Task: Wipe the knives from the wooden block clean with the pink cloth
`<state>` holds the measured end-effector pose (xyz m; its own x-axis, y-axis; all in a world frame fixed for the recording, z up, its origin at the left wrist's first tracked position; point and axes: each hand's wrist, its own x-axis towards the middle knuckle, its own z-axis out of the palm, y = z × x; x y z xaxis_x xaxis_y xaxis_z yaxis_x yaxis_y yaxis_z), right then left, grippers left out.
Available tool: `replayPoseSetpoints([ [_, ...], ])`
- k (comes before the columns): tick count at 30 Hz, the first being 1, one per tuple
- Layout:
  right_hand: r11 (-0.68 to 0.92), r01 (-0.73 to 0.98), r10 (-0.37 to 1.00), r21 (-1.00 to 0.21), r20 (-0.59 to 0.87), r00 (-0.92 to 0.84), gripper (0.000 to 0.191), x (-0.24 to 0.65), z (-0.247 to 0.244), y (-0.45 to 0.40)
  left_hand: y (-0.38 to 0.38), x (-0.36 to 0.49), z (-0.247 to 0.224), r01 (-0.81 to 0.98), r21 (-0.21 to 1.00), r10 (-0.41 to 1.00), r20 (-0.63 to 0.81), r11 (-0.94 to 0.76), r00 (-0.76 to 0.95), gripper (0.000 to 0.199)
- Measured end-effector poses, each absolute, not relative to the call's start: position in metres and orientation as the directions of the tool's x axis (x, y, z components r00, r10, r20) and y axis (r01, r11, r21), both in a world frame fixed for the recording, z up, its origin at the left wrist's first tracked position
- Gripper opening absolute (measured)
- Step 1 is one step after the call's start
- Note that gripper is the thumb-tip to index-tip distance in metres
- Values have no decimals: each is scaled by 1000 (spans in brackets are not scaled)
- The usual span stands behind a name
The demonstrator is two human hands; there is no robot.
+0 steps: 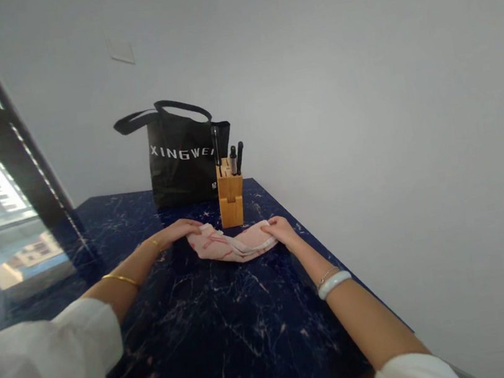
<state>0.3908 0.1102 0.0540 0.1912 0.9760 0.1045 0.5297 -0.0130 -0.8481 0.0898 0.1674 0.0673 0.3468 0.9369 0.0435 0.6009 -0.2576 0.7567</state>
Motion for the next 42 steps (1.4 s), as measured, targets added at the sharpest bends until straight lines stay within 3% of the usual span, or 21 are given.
replayPoseSetpoints([
  [3, -7, 536, 970, -844, 124, 209, 24, 398, 55, 115, 161, 83, 75, 542, 810, 928, 8, -225, 373, 39],
  [7, 22, 531, 963, -847, 162, 218, 25, 405, 59, 122, 148, 73, 89, 491, 834, 917, 43, -251, 395, 37],
  [15, 17, 557, 961, -831, 167, 220, 26, 411, 68, 127, 133, 59, 86, 596, 678, 872, 140, -430, 469, 33],
  [24, -60, 603, 960, -796, 121, 254, 28, 412, 62, 131, 95, 60, 87, 778, 285, 827, 133, -560, 546, 33],
  [28, -126, 625, 974, -770, 23, 225, 28, 417, 64, 129, 88, 61, 90, 808, 147, 822, 120, -570, 557, 34],
  [32, -186, 665, 981, -723, -95, 170, 27, 421, 67, 123, 87, 69, 92, 811, 168, 818, 264, -560, 511, 26],
  [35, -196, 694, 980, -692, -112, 165, 24, 420, 68, 119, 86, 83, 88, 775, 181, 779, 335, -605, 530, 30],
  [42, -124, 734, 991, -668, -40, 131, 19, 411, 91, 114, 82, 129, 66, 744, 139, 745, 289, -654, 601, 36],
])
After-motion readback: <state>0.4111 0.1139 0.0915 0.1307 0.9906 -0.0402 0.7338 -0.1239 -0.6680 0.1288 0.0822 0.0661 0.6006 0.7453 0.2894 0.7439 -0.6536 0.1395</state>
